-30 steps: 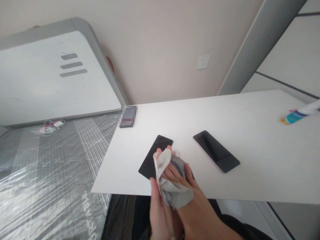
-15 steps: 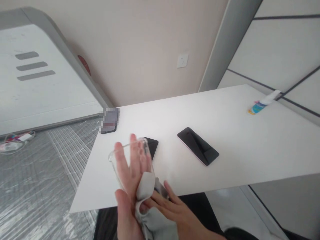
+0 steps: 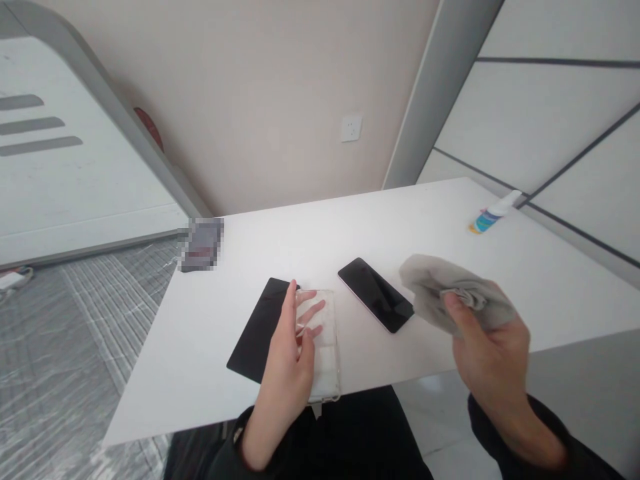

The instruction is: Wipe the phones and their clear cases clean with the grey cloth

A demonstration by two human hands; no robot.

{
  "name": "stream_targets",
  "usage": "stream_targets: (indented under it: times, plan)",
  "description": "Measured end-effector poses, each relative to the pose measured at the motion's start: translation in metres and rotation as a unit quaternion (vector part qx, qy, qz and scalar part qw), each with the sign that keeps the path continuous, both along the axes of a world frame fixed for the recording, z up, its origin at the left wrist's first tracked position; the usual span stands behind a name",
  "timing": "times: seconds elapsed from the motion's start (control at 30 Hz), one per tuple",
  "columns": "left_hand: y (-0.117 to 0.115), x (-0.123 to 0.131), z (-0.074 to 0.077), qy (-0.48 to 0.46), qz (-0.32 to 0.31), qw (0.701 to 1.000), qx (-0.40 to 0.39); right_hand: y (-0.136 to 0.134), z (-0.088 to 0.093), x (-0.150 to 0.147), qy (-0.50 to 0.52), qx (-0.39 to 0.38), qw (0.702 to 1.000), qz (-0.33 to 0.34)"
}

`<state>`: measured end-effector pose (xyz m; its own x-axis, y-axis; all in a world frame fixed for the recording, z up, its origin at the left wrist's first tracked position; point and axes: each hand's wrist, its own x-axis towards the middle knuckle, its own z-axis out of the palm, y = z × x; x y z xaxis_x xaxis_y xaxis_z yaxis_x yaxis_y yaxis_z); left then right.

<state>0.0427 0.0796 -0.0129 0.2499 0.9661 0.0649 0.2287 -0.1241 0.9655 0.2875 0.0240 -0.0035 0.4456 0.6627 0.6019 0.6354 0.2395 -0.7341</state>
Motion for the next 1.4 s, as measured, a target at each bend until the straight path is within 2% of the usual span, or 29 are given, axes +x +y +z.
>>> stream_targets:
  times: [0.07, 0.1, 0.2, 0.27, 0.4, 0.47, 0.53, 0.7, 0.93, 1.03, 1.13, 1.27, 1.4]
  plan:
    - [0.007, 0.002, -0.003, 0.119, 0.008, 0.988, 0.096, 0.017, 0.000, 0.016, -0.052, -0.013, 0.999, 0.004]
    - [0.010, 0.004, -0.004, 0.154, 0.014, 0.980, 0.129, 0.025, -0.001, 0.019, -0.087, -0.031, 0.995, 0.028]
    - [0.014, 0.006, -0.006, 0.199, 0.026, 0.964, 0.177, 0.039, -0.012, 0.014, -0.197, -0.117, 0.964, 0.136]
    - [0.009, 0.003, -0.004, 0.222, 0.023, 0.954, 0.198, 0.040, -0.023, 0.006, -0.249, -0.164, 0.940, 0.167]
    - [-0.019, -0.009, 0.002, 0.300, -0.067, 0.917, 0.254, 0.035, -0.035, 0.000, -0.292, -0.204, 0.923, 0.143]
    - [-0.032, -0.014, 0.002, 0.338, -0.113, 0.891, 0.282, 0.035, -0.032, 0.002, -0.301, -0.204, 0.922, 0.131]
    - [-0.041, -0.017, 0.001, 0.352, -0.124, 0.878, 0.299, 0.037, -0.027, 0.006, -0.308, -0.201, 0.922, 0.123]
    - [-0.043, -0.020, 0.000, 0.327, -0.085, 0.884, 0.324, 0.042, -0.013, 0.014, -0.330, -0.216, 0.909, 0.136]
    - [-0.047, -0.024, -0.001, 0.278, -0.097, 0.904, 0.311, 0.047, 0.008, 0.022, -0.382, -0.330, 0.849, 0.156]
    - [-0.053, -0.028, -0.002, 0.266, -0.099, 0.903, 0.323, 0.049, 0.018, 0.027, -0.374, -0.388, 0.829, 0.146]
    - [-0.058, -0.029, 0.001, 0.258, -0.102, 0.900, 0.337, 0.051, 0.022, 0.034, -0.339, -0.423, 0.831, 0.123]
    - [-0.059, -0.026, 0.005, 0.205, -0.101, 0.915, 0.331, 0.054, 0.023, 0.052, -0.236, -0.428, 0.867, 0.096]
    - [-0.058, -0.029, 0.005, 0.114, -0.105, 0.944, 0.291, 0.048, 0.027, 0.065, -0.044, -0.410, 0.905, 0.106]
